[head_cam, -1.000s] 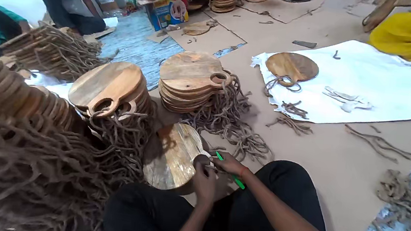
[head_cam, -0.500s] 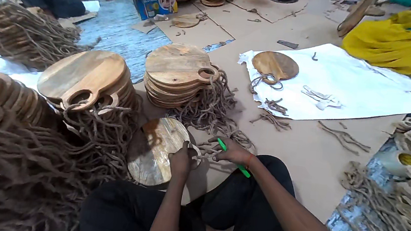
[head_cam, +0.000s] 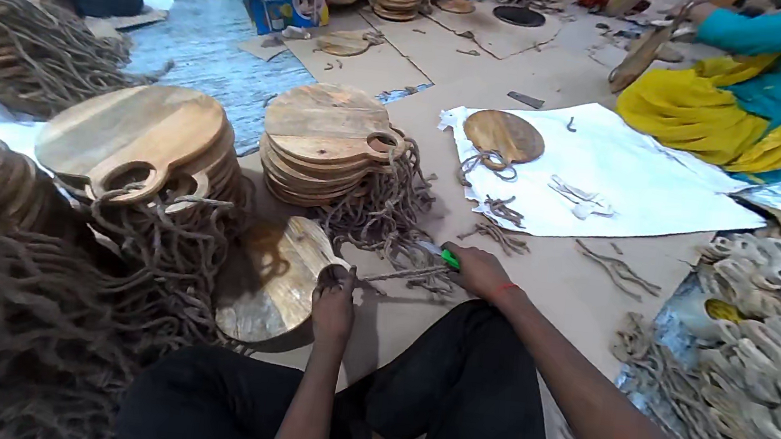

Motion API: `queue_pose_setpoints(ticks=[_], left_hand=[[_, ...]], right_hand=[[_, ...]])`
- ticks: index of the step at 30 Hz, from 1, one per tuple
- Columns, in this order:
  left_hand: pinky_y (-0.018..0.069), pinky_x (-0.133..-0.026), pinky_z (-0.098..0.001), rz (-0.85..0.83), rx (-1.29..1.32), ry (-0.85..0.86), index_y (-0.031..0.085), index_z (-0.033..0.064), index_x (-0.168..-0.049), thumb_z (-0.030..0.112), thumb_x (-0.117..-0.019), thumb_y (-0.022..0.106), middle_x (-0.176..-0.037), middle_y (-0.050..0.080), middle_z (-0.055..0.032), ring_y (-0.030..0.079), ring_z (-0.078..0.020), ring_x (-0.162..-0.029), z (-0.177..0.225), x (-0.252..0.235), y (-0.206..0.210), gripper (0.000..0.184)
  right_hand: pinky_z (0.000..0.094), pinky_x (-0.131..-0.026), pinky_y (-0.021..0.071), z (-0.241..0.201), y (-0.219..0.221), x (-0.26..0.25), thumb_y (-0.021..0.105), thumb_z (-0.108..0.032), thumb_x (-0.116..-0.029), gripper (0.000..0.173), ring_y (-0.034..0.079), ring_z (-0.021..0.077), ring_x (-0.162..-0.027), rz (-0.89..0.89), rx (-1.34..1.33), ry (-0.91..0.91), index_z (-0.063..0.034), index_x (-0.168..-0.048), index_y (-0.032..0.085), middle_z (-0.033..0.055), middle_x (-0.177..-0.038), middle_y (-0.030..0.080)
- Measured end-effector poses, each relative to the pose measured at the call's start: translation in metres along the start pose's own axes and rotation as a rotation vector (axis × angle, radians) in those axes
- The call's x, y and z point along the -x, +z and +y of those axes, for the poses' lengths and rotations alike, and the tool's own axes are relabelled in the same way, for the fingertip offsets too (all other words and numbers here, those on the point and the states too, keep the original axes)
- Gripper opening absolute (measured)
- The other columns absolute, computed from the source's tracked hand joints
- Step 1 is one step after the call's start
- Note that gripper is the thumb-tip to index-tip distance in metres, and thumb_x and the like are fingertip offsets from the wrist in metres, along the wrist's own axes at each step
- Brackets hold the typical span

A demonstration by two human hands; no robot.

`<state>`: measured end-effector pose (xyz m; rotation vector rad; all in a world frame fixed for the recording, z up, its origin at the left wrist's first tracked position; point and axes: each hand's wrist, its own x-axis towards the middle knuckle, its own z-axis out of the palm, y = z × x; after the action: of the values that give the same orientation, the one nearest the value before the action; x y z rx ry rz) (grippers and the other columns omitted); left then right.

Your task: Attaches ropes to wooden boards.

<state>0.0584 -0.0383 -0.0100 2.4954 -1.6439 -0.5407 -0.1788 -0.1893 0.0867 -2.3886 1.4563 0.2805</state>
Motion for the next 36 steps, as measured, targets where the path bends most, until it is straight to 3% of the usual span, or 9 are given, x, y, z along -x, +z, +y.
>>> queue_pose_setpoints(ticks=[7,10,12,17,21,26,30,33,36], left_hand=[[0.0339,-0.116,-0.0512,-0.058,-0.075,-0.026,0.034,0.0360,-0.161,0.016,-0.1017,0.055,-0.126,0.070,-0.0121,0.062,-0.0304,-0.123,-0.001,0.002,0.009,0.066],[0.0308,-0.118,-0.0500,-0.075,-0.087,-0.022,0.031,0.0356,-0.162,0.019,-0.1021,0.054,-0.130,0.069,-0.0106,0.061,-0.0286,-0.127,-0.003,0.002,0.007,0.067],[0.0296,-0.119,-0.0499,-0.056,-0.069,-0.011,0.032,0.0348,-0.162,0.018,-0.1012,0.055,-0.127,0.070,-0.0110,0.061,-0.0291,-0.126,-0.005,0.003,0.006,0.067],[0.0356,-0.114,-0.0540,-0.103,-0.059,-0.067,0.041,0.0304,-0.158,0.020,-0.1016,0.057,-0.140,0.062,-0.0137,0.056,-0.0331,-0.131,-0.005,0.002,0.004,0.060],[0.0399,-0.113,-0.0563,-0.058,0.266,0.012,0.051,0.0102,-0.150,0.027,-0.1018,0.060,-0.149,0.052,-0.0199,0.048,-0.0390,-0.139,0.004,0.012,-0.013,0.052],[0.0416,-0.116,-0.0520,0.125,0.765,0.384,0.049,0.0048,-0.150,0.031,-0.0985,0.063,-0.149,0.053,-0.0175,0.051,-0.0318,-0.138,0.044,0.034,-0.025,0.060],[0.0594,-0.087,-0.0380,0.041,0.982,0.246,0.058,-0.0028,-0.136,0.017,-0.1055,0.051,-0.105,0.071,-0.0138,0.071,-0.0193,-0.092,0.047,0.038,-0.008,0.037],[0.0591,-0.074,-0.0306,-0.204,1.356,-0.024,0.059,-0.0074,-0.122,0.010,-0.1107,0.036,-0.089,0.064,-0.0086,0.066,-0.0138,-0.074,0.041,0.037,-0.012,0.031],[0.0520,-0.053,-0.0285,-0.408,1.574,-0.289,0.057,0.0012,-0.099,0.022,-0.1134,0.030,-0.069,0.055,-0.0038,0.054,-0.0137,-0.054,0.047,0.037,-0.019,0.037]], right_hand=[[0.0593,-0.071,0.0526,0.090,0.014,-0.004,0.079,-0.030,-0.0878,0.028,0.069,0.0357,-0.084,0.191,-0.022,0.086,-0.0100,-0.105,0.069,0.0140,-0.087,0.070],[0.0556,-0.076,0.0547,0.104,0.019,-0.007,0.074,-0.034,-0.0916,0.032,0.069,0.0320,-0.086,0.156,-0.163,0.116,-0.0093,-0.112,0.068,0.0130,-0.092,0.071],[0.0463,-0.070,0.0587,0.109,0.016,-0.006,0.070,-0.025,-0.0984,0.028,0.069,0.0263,-0.072,0.151,-0.503,0.082,-0.0020,-0.113,0.065,0.0133,-0.085,0.070],[0.0247,-0.050,0.0429,0.097,-0.028,0.021,0.076,-0.005,-0.0909,0.025,0.054,0.0101,-0.055,0.044,-0.958,0.027,-0.0042,-0.115,0.068,0.0059,-0.082,0.070],[0.0197,-0.045,0.0402,0.077,-0.035,0.032,0.061,-0.003,-0.1012,0.018,0.050,0.0059,-0.050,0.062,-1.070,-0.039,-0.0029,-0.118,0.067,0.0055,-0.087,0.072],[0.0324,-0.063,0.0522,-0.003,0.018,0.026,0.068,-0.015,-0.0976,0.016,0.061,0.0130,-0.067,0.017,-0.895,-0.271,-0.0062,-0.110,0.073,0.0045,-0.086,0.070],[0.0438,-0.079,0.0534,-0.054,0.045,0.012,0.067,-0.030,-0.0998,0.025,0.064,0.0196,-0.079,-0.125,-0.655,-0.274,-0.0052,-0.103,0.069,0.0084,-0.087,0.067],[0.0546,-0.078,0.0533,-0.077,0.050,0.007,0.063,-0.041,-0.1008,0.034,0.067,0.0296,-0.082,-0.006,-0.446,-0.135,-0.0078,-0.105,0.069,0.0120,-0.086,0.068],[0.0559,-0.075,0.0538,-0.099,0.059,0.004,0.062,-0.048,-0.0993,0.040,0.070,0.0334,-0.084,0.165,-0.327,0.019,-0.0091,-0.099,0.070,0.0134,-0.084,0.070]])
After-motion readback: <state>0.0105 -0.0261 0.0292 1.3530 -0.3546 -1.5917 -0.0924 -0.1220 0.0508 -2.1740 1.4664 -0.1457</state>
